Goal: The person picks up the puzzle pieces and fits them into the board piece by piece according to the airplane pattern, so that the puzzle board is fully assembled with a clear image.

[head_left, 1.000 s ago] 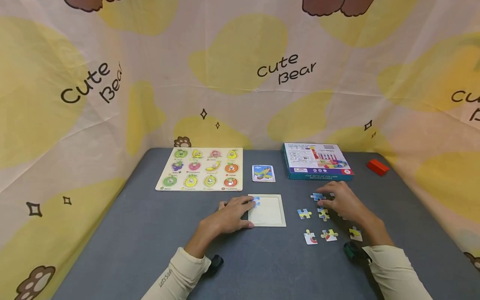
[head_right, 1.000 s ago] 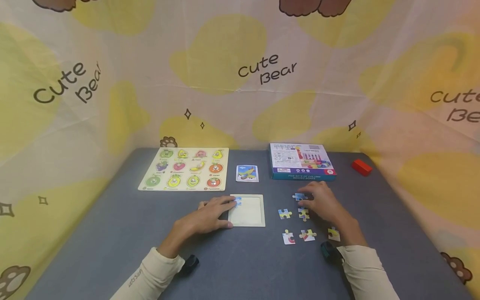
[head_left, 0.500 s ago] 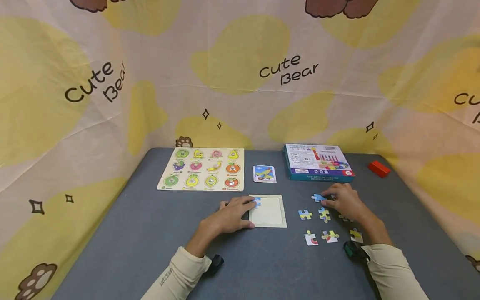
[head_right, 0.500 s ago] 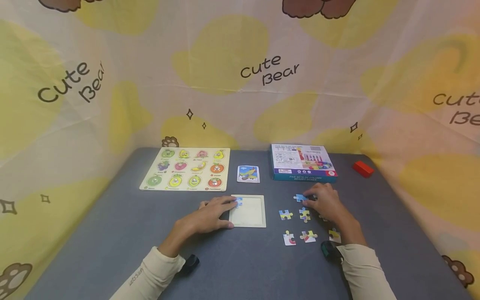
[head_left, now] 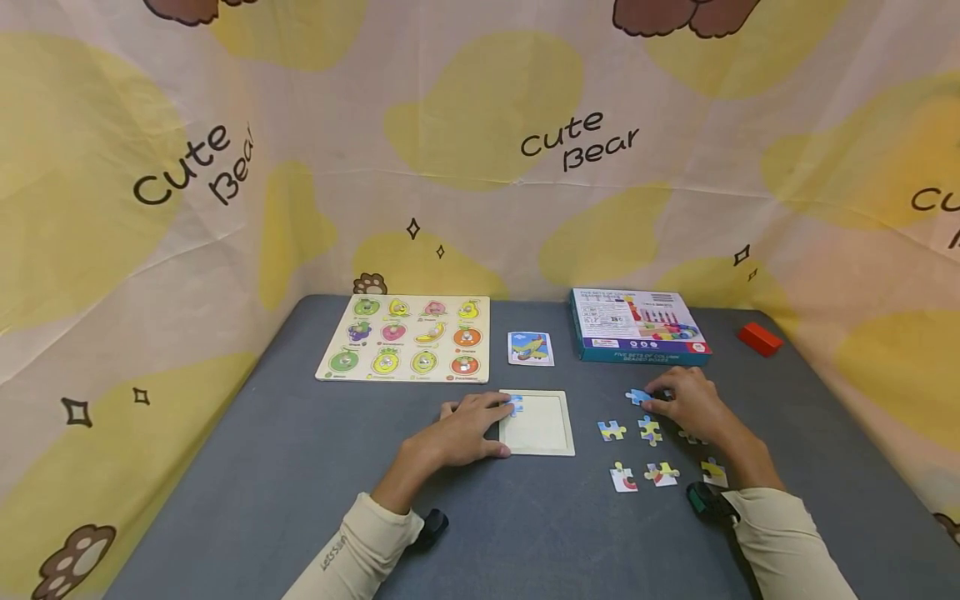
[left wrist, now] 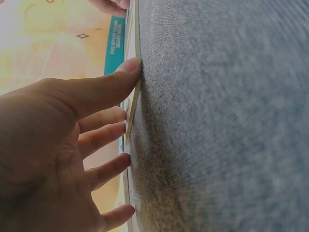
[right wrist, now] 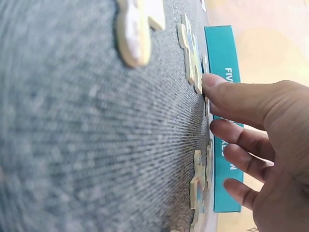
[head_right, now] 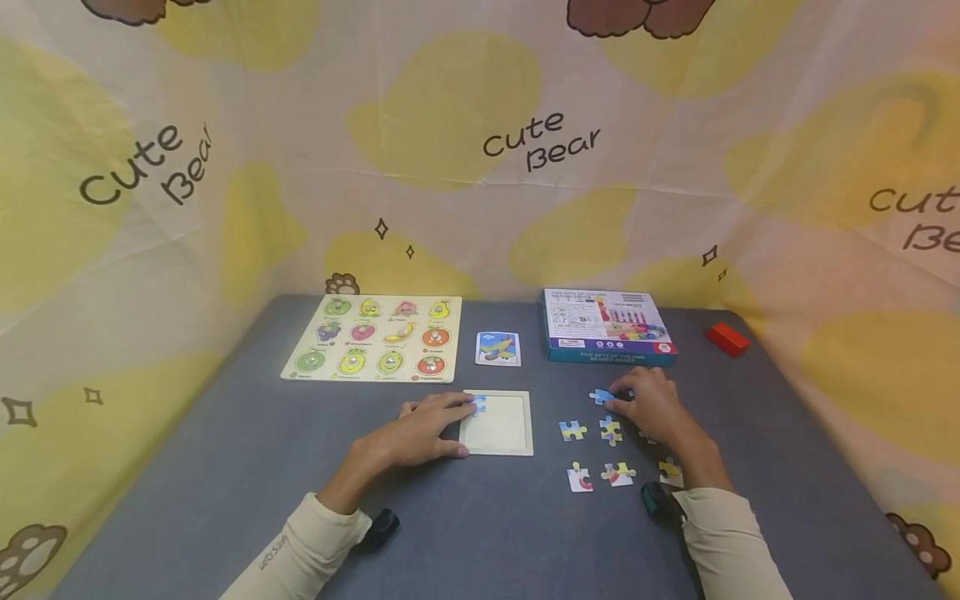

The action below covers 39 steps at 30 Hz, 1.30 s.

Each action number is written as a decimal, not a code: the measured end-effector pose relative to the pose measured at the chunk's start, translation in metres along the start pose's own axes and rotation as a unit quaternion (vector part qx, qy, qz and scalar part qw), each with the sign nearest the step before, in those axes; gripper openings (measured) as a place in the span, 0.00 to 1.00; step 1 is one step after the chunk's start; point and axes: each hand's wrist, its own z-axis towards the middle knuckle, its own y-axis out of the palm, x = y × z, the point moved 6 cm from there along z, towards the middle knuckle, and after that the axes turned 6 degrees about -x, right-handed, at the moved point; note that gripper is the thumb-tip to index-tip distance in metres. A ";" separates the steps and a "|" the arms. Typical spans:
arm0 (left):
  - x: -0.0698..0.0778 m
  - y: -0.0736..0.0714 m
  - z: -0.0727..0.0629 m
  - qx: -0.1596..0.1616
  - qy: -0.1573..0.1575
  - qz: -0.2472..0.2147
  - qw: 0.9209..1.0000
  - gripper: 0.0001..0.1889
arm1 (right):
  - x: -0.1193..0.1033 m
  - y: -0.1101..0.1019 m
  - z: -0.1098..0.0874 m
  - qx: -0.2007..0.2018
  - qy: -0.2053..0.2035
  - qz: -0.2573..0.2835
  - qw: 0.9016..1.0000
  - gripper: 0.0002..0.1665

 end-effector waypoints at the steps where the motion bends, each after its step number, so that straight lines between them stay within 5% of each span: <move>1: 0.000 0.000 0.000 -0.001 -0.001 0.000 1.000 0.37 | 0.001 0.000 0.000 -0.001 0.001 0.000 1.000 0.18; 13: -0.002 0.002 0.002 0.007 0.005 -0.002 1.000 0.37 | -0.006 0.003 0.002 0.015 -0.014 -0.004 1.000 0.18; 39: -0.003 0.002 0.002 0.005 0.003 -0.004 1.000 0.36 | -0.103 0.035 0.039 -0.016 -0.099 0.041 0.994 0.12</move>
